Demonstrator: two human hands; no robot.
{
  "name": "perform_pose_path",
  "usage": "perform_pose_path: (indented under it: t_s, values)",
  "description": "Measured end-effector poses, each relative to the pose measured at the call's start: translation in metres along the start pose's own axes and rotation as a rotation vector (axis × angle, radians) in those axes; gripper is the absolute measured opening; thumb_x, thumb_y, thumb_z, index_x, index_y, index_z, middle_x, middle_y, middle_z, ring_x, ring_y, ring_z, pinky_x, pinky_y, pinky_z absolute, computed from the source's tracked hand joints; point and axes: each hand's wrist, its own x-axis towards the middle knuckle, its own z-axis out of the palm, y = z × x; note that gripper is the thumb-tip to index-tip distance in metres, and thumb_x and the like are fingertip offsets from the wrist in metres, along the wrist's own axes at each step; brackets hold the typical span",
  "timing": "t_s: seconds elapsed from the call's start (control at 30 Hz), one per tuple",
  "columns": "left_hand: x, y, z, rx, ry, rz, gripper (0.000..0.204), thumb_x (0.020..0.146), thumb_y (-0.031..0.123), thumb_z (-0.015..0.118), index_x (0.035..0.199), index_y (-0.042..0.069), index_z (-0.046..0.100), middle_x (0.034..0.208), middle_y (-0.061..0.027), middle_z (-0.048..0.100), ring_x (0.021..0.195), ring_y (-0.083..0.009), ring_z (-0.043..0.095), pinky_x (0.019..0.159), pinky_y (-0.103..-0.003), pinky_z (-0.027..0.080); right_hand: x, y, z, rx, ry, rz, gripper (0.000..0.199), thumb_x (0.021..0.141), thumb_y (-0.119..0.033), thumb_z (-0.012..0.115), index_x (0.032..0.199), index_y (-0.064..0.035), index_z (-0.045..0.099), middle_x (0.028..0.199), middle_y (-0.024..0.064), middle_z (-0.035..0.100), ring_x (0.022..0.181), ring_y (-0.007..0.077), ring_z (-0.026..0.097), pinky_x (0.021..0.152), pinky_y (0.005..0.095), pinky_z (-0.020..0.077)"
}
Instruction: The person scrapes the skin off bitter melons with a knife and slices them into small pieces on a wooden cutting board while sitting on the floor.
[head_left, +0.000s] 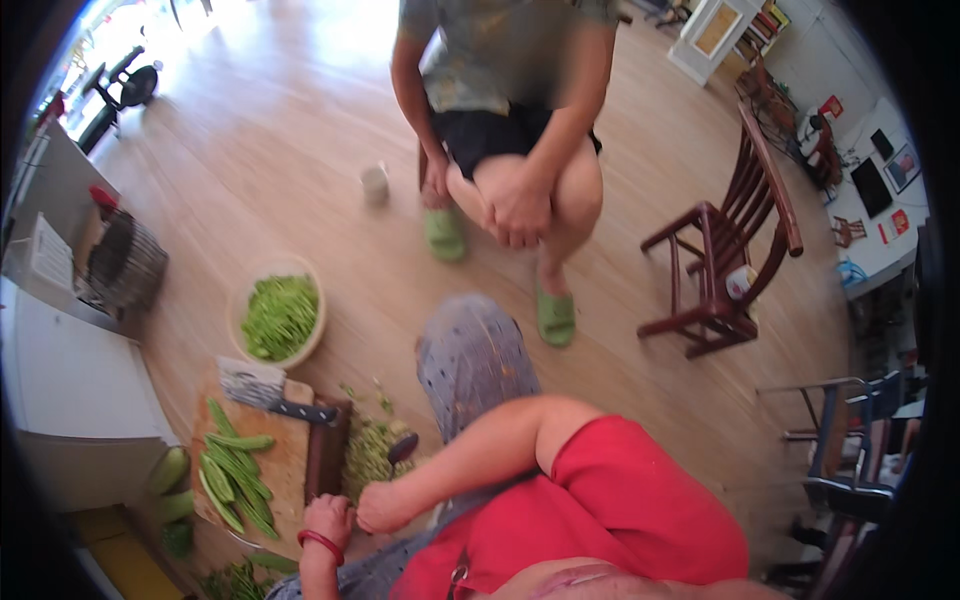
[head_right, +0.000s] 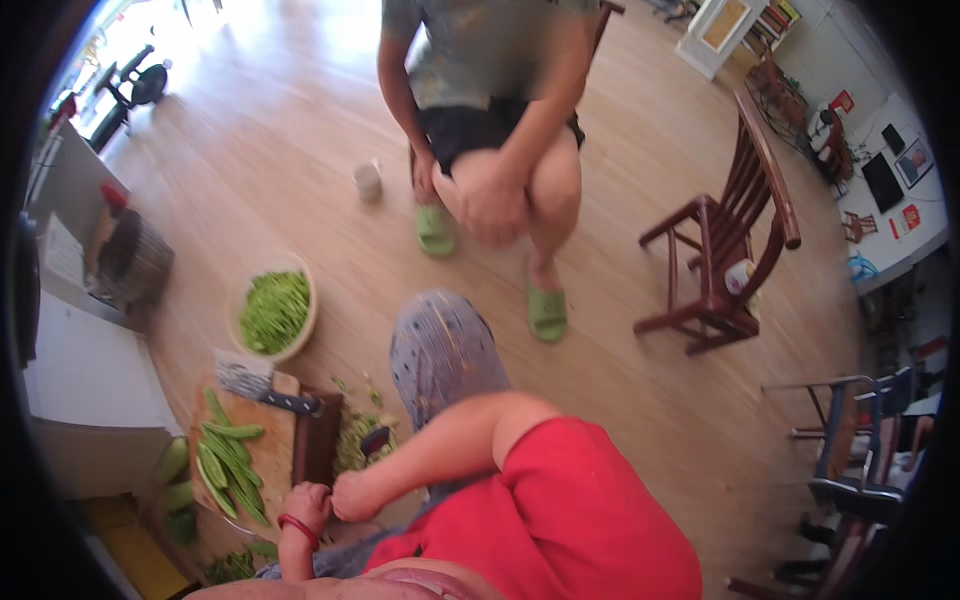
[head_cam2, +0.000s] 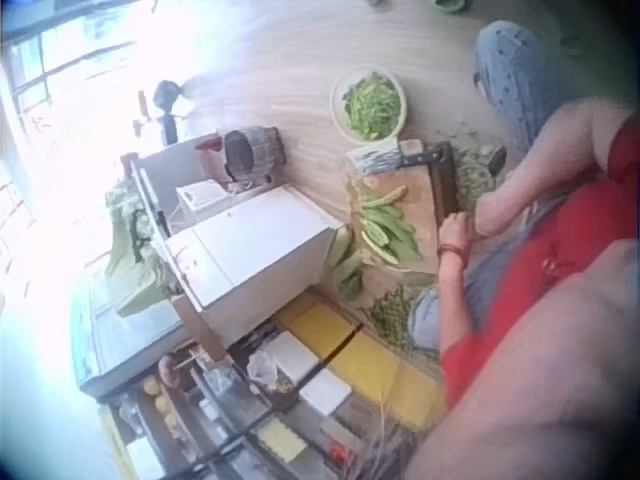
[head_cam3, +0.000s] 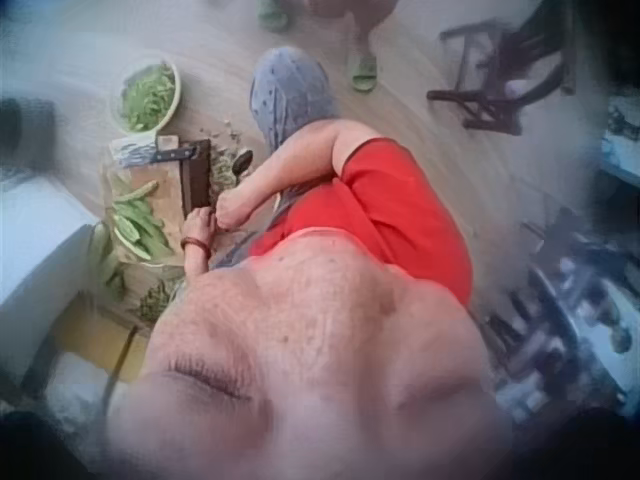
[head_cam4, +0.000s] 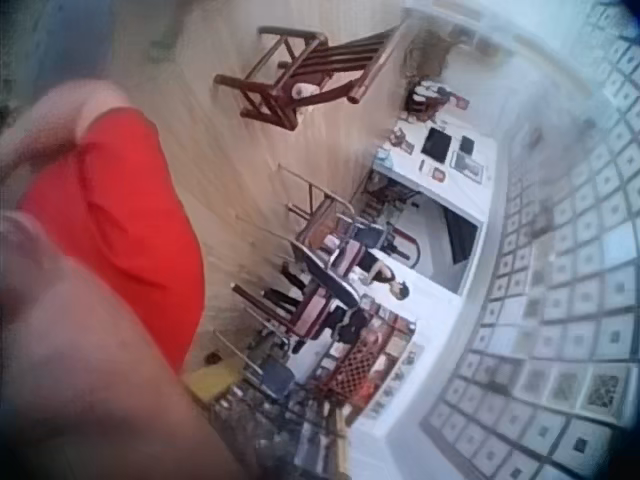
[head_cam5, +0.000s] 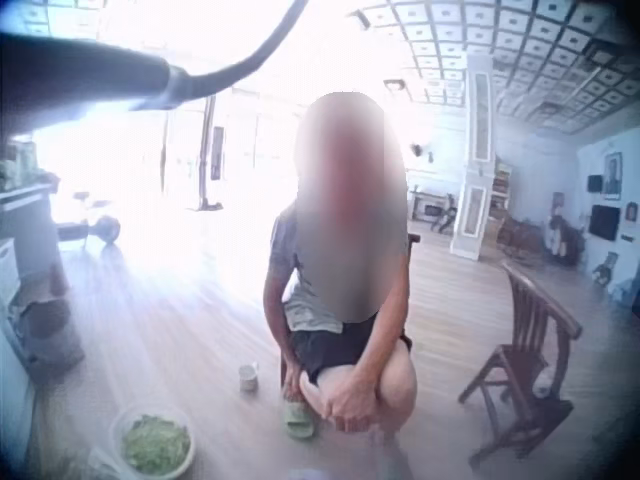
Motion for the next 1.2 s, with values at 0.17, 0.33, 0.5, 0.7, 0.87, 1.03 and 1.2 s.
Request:
perform_pose_path:
  t_s: [0.17, 0.33, 0.5, 0.7, 0.87, 1.03, 1.2]
  values:
    - [-0.009, 0.017, 0.003, 0.108, -0.227, -0.02, 0.022, 0.071, 0.027, 0.057, 0.085, 0.01, 0.055, 0.084, -0.0123, 0.056, 0.078, -0.0296, 0.054, 0.066, -0.04, 0.045, -0.013, -0.002, 0.011, 0.014, 0.004, -0.027, 0.02, 0.07, -0.02, 0.048, 0.061, -0.005, 0.058, 0.059, 0.0123, 0.059, 0.055, 0.0267, 0.059, 0.049, 0.0371, 0.0457]
    - [-0.009, 0.009, 0.005, 0.192, -0.385, -0.046, 0.036, 0.079, 0.042, 0.048, 0.096, 0.012, 0.053, 0.09, -0.0127, 0.057, 0.084, -0.031, 0.056, 0.072, -0.042, 0.045, -0.002, 0.006, -0.01, 0.019, -0.149, -0.011, 0.023, 0.076, -0.019, 0.043, 0.067, -0.002, 0.056, 0.064, 0.0162, 0.059, 0.061, 0.0313, 0.059, 0.055, 0.041, 0.0468]
    - [0.001, 0.011, -0.002, 0.21, -0.402, -0.07, 0.037, 0.078, 0.043, 0.049, 0.098, 0.012, 0.053, 0.093, -0.013, 0.056, 0.087, -0.0306, 0.055, 0.074, -0.041, 0.045, 0.001, 0.022, -0.011, -0.09, -0.232, -0.015, 0.021, 0.074, -0.017, 0.045, 0.068, 0.0002, 0.055, 0.064, 0.0172, 0.058, 0.062, 0.0322, 0.059, 0.055, 0.0412, 0.0472]
    - [0.001, 0.012, -0.003, 0.212, -0.454, -0.035, 0.037, 0.077, 0.041, 0.051, 0.102, 0.014, 0.051, 0.097, -0.0136, 0.055, 0.092, -0.0301, 0.054, 0.076, -0.042, 0.044, -0.003, 0.029, -0.007, -0.095, -0.224, -0.024, 0.019, 0.073, -0.017, 0.048, 0.07, 0.0005, 0.055, 0.064, 0.0173, 0.058, 0.062, 0.0326, 0.059, 0.055, 0.0412, 0.0474]
    - [0.003, 0.014, -0.002, 0.211, -0.526, -0.06, 0.034, 0.078, 0.035, 0.048, 0.108, 0.018, 0.047, 0.101, -0.0162, 0.053, 0.094, -0.0323, 0.054, 0.076, -0.043, 0.045, -0.006, 0.022, -0.009, -0.116, -0.186, 0.004, 0.02, 0.073, -0.019, 0.048, 0.069, -0.0005, 0.055, 0.063, 0.0163, 0.058, 0.06, 0.0323, 0.058, 0.054, 0.0409, 0.0471]
    - [-0.009, 0.015, 0.01, 0.229, -0.463, -0.067, 0.041, 0.075, 0.044, 0.054, 0.102, 0.012, 0.051, 0.097, -0.0117, 0.055, 0.091, -0.0283, 0.053, 0.075, -0.041, 0.043, -0.005, 0.021, -0.001, -0.045, -0.145, 0.035, 0.023, 0.073, -0.02, 0.046, 0.063, -0.0021, 0.056, 0.062, 0.0161, 0.058, 0.06, 0.0314, 0.059, 0.054, 0.0409, 0.0471]
    - [-0.004, 0.018, 0.008, 0.218, -0.422, -0.071, 0.039, 0.073, 0.04, 0.058, 0.098, 0.01, 0.053, 0.092, -0.0112, 0.056, 0.088, -0.0278, 0.053, 0.074, -0.039, 0.042, -0.011, 0.024, 0.003, -0.065, -0.075, 0.028, 0.024, 0.072, -0.021, 0.046, 0.06, -0.0038, 0.058, 0.062, 0.0151, 0.059, 0.059, 0.0301, 0.059, 0.053, 0.0392, 0.0473]
